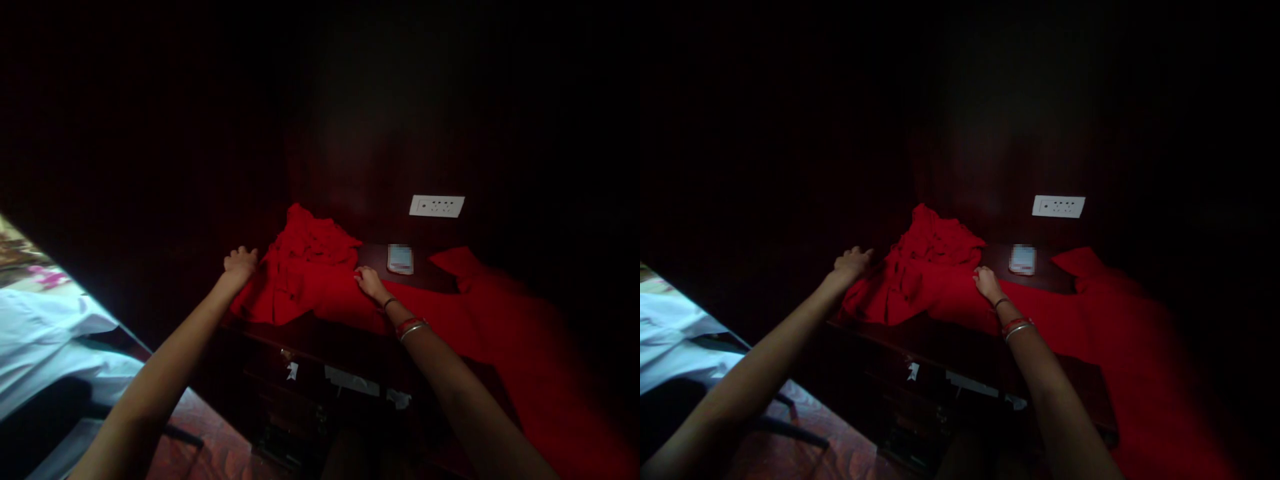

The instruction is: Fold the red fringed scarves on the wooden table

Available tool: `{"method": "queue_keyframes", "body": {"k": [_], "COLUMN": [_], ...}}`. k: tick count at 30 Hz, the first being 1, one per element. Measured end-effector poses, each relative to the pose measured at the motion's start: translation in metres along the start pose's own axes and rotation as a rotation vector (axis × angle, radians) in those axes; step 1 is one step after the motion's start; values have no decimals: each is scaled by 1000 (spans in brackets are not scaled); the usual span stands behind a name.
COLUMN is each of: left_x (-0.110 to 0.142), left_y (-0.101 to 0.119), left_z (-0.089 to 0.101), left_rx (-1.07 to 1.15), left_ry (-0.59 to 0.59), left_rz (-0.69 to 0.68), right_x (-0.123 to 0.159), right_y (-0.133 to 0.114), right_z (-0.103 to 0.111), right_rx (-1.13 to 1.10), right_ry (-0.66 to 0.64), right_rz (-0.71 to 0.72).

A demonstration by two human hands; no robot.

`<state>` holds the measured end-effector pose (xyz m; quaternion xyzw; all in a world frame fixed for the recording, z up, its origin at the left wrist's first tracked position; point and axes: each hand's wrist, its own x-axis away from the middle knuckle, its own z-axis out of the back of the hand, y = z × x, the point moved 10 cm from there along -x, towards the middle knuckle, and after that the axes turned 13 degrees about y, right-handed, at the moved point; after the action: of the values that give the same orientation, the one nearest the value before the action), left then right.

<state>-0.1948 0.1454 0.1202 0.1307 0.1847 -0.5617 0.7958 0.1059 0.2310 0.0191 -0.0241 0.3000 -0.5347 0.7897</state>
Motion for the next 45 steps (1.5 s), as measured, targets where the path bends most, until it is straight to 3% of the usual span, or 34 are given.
{"method": "queue_keyframes", "body": {"k": [3, 6, 9, 11, 15, 19, 23, 25, 28, 32, 35, 38, 40, 45], "left_x": [16, 31, 36, 37, 26, 20, 20, 24, 41, 56, 55, 57, 57, 38], "left_y": [78, 152, 194, 209, 207, 192, 202, 221, 258, 285, 275, 253, 236, 204], "left_z": [-16, -12, -10, -4, 22, 31, 54, 78, 109, 129, 117, 81, 57, 24], "left_rx": [101, 321, 523, 668, 861, 848, 899, 989, 1056, 1051, 1007, 922, 855, 610], "left_ry": [-46, -31, -150, -281, -399, -504, -404, -313, -290, -275, -295, -449, -491, -273], "left_rz": [-364, -694, -825, -864, -854, -826, -805, -814, -922, -1034, -986, -907, -847, -741], "right_x": [-8, -9, -7, -5, 1, 9, 19, 22, 18, 16, 13, 15, 17, 26], "right_y": [-8, -23, -29, -26, -8, 27, 45, 32, -9, -55, -48, -13, 16, 79], "right_z": [24, 57, 93, 115, 154, 190, 191, 186, 186, 182, 195, 212, 225, 262], "right_rx": [-47, -189, -331, -381, -482, -603, -505, -454, -465, -446, -524, -700, -837, -1083], "right_ry": [5, 8, 10, 2, -12, -13, -175, -223, -162, -212, -171, -130, -80, 131], "right_rz": [82, 216, 269, 245, 123, -11, -48, 0, 125, 225, 142, -24, -146, -343]}}
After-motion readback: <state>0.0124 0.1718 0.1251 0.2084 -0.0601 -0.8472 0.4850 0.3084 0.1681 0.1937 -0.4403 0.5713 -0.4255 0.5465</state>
